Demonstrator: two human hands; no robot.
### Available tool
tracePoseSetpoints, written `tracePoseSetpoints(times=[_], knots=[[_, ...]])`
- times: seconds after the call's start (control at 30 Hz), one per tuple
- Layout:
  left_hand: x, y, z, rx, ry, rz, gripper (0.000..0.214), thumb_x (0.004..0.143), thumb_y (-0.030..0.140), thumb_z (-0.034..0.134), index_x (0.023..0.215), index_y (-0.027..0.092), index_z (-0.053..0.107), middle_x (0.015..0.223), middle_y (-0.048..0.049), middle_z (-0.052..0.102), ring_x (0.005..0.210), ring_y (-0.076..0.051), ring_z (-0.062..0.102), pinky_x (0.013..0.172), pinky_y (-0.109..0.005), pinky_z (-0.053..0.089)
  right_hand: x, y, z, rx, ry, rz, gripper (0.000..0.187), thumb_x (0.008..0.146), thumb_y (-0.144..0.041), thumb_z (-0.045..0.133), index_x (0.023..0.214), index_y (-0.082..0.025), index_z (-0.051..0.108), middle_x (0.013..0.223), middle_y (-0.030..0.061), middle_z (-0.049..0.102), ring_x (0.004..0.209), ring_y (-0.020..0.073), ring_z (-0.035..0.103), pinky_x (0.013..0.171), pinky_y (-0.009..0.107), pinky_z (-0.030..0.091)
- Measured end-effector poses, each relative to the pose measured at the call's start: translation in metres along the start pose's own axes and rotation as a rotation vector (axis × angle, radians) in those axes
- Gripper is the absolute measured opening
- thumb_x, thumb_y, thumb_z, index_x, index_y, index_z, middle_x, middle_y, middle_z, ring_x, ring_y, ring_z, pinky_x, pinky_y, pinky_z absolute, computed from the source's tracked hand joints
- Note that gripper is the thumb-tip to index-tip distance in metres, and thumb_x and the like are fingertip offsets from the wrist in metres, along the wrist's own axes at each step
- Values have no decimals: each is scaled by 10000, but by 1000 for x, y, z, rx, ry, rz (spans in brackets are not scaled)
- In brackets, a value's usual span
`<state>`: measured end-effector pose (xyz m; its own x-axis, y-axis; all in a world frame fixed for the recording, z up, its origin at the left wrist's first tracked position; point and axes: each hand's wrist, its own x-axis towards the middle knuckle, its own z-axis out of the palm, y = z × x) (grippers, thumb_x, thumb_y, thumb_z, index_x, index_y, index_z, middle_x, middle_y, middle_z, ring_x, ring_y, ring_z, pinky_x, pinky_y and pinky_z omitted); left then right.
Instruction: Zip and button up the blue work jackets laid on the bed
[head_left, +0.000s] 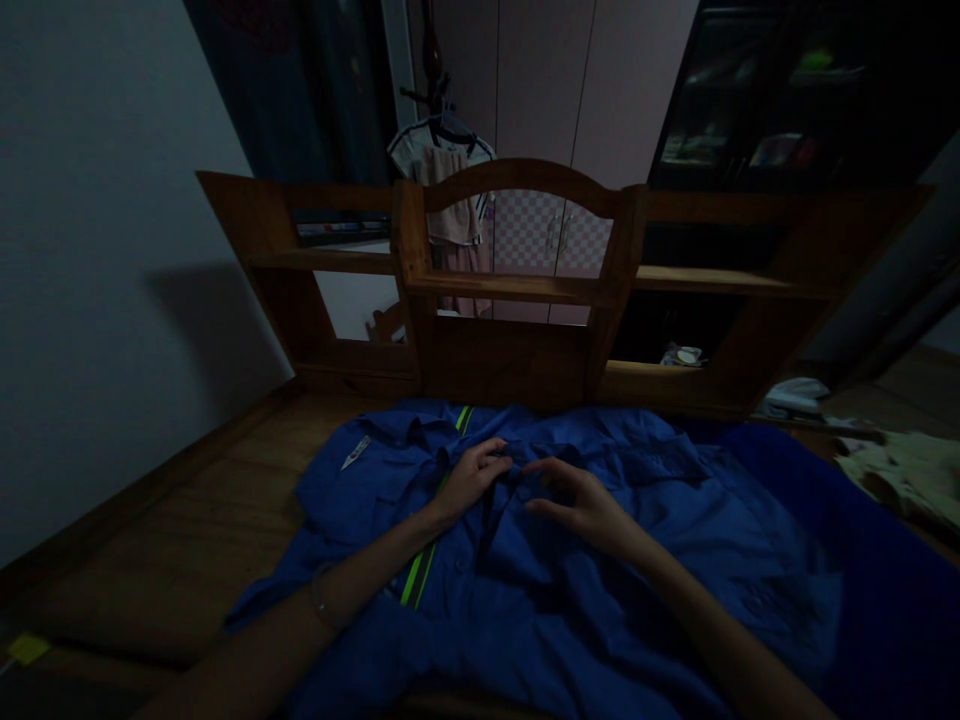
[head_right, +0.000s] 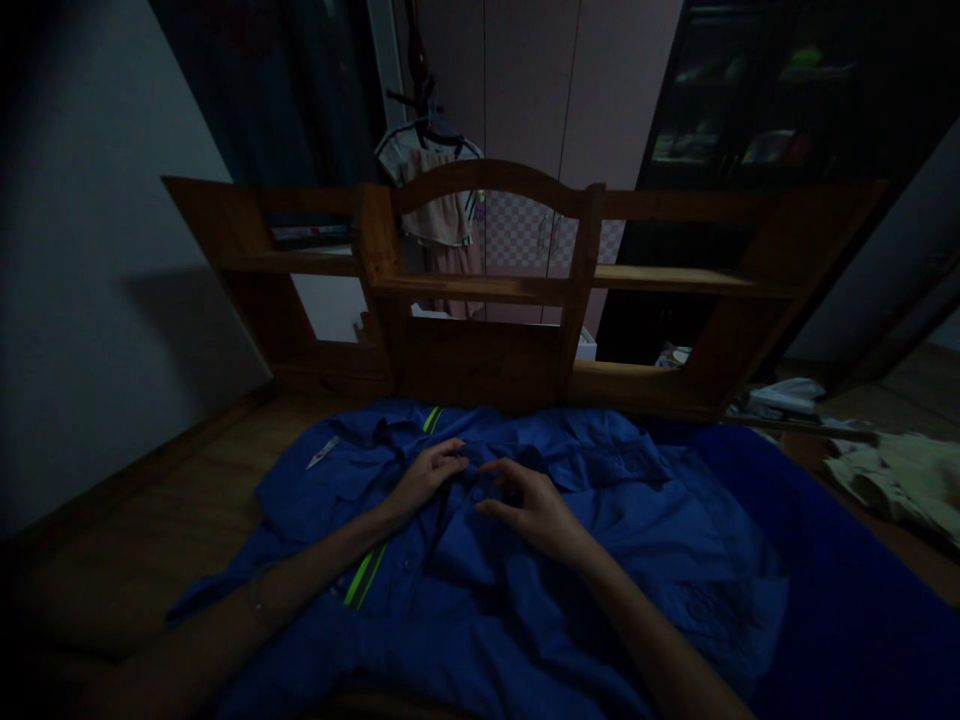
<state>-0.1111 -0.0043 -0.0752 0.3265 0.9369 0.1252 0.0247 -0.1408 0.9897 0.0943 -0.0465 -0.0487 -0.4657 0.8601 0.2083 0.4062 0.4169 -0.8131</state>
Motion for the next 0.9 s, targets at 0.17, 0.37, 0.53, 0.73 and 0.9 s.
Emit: tracePoseSetpoints(times=[0.17,0.37,0.53,0.73,0.9], knots=[[-1,2,1,-19,-6,5,303,790,338,579,996,121,534,626,45,478,547,-76,408,539,-191,294,-1,4,2,-42,-63,-41,274,821,-287,612,1092,-252,612,1010,7,627,906,156,567,792,255,423],[-1,2,2,-46,-11,-11,290,780,331,589,973,120,548,670,26,540,595,-94,477,584,-201,344,-2,1,1,-56,-63,-2,292,802,-240,603,1092,-228,631,1043,28,642,910,177,582,805,276,435],[0,-1,1,-41,0,-24,304,781,313,588,1007,121,525,657,35,531,580,-85,470,566,-188,341,0,-1,-3,132,-169,22,334,794,-141,492,1085,-198,646,1056,30,647,900,164,590,768,246,439],[-1,3,2,-64,-20,-7,249,778,321,582,946,141,538,626,48,504,541,-78,449,532,-184,324,0,0,-5,242,-297,68,358,762,-99,449,1006,-179,698,902,24,671,697,109,539,610,188,382],[1,0,1,-54,-4,-31,311,772,320,592,1010,130,529,668,33,512,589,-89,472,562,-191,339,-3,-8,-5,292,-403,113,312,761,-262,623,1055,-172,677,780,7,611,609,82,449,531,170,326]])
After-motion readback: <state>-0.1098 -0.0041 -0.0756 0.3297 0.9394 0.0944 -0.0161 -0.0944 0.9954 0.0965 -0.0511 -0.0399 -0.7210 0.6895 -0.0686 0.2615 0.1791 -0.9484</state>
